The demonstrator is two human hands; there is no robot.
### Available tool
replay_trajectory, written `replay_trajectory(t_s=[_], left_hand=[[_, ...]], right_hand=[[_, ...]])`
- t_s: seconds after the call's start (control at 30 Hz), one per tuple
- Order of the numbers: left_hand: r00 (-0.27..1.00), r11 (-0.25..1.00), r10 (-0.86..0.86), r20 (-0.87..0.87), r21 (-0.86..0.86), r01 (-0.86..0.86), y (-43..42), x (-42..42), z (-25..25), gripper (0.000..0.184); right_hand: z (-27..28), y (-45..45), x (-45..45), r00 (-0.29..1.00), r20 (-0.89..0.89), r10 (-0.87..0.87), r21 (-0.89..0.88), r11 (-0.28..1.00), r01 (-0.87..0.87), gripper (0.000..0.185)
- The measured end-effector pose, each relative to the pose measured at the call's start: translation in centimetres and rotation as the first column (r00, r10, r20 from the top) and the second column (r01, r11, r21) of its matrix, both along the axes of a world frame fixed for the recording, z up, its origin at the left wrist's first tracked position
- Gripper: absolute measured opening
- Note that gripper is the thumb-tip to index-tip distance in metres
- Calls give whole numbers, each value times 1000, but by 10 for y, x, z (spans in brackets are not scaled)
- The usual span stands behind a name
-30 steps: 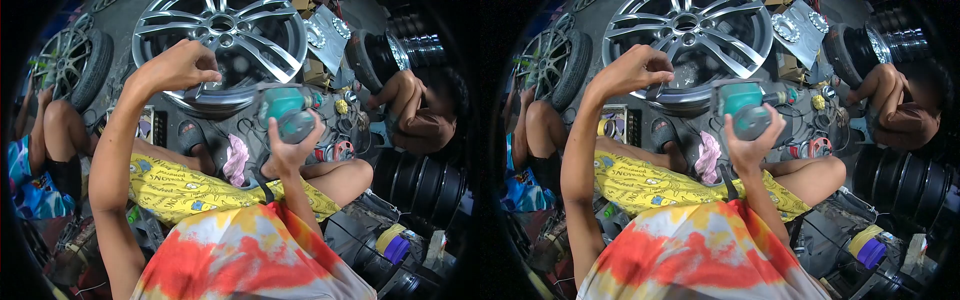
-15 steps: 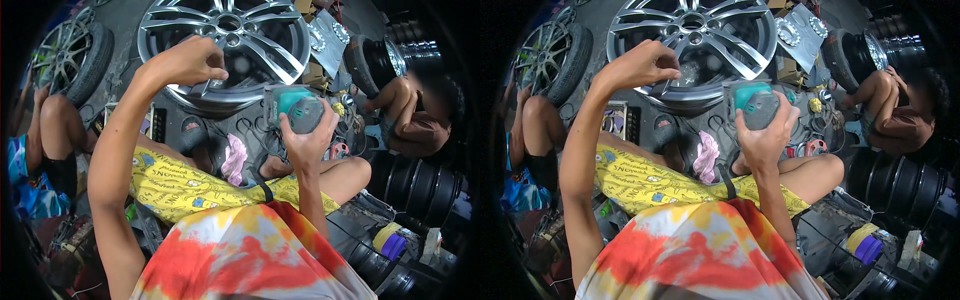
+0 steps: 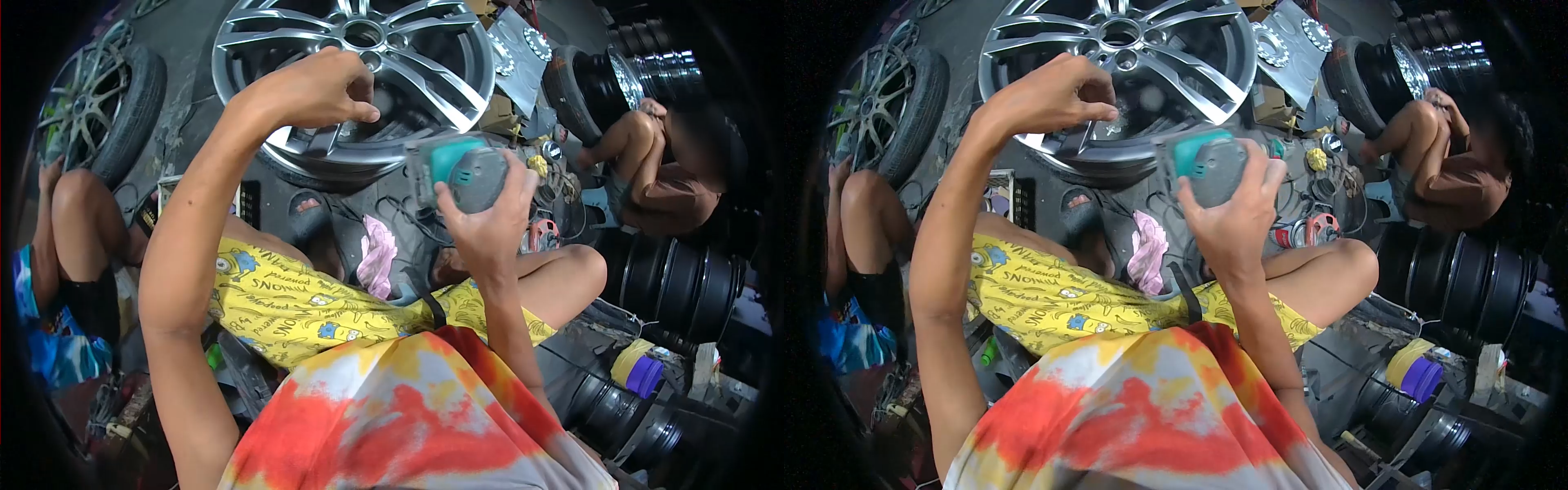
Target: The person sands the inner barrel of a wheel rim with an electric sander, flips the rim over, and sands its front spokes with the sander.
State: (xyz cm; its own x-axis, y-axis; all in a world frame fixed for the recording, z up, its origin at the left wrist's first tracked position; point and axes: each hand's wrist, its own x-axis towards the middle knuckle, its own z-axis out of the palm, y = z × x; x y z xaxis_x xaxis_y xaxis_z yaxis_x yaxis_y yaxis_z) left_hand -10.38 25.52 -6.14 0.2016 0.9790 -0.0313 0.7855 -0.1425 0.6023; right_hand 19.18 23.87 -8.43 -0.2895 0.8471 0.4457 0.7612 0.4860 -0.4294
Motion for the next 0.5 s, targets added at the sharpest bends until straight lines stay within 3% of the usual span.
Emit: replay_trajectory(t_s=[0.13,0.2,0.23,0.43,0.5], left_hand=[[999,999,-16,34,-35,18,0,2,-1,30],[998,999,-33,48,-40,35,-2,3,-2,30],[999,999,-37,39,-8,38,-3,3,-2,30],[999,999,-43,33,6,43,-2,12,5,29],[999,999,-27,33,-20,28,-4,13,6,29]], right_hand=[[-13,3,6,997,-69,25,-35,999,-27,77],[-21,11,14,995,-84,-45,82,995,52,78],[-20,11,16,993,-101,-67,54,996,73,79],[-15,6,17,998,-62,7,37,999,-4,78],[-13,12,16,997,-59,-58,23,998,59,78]])
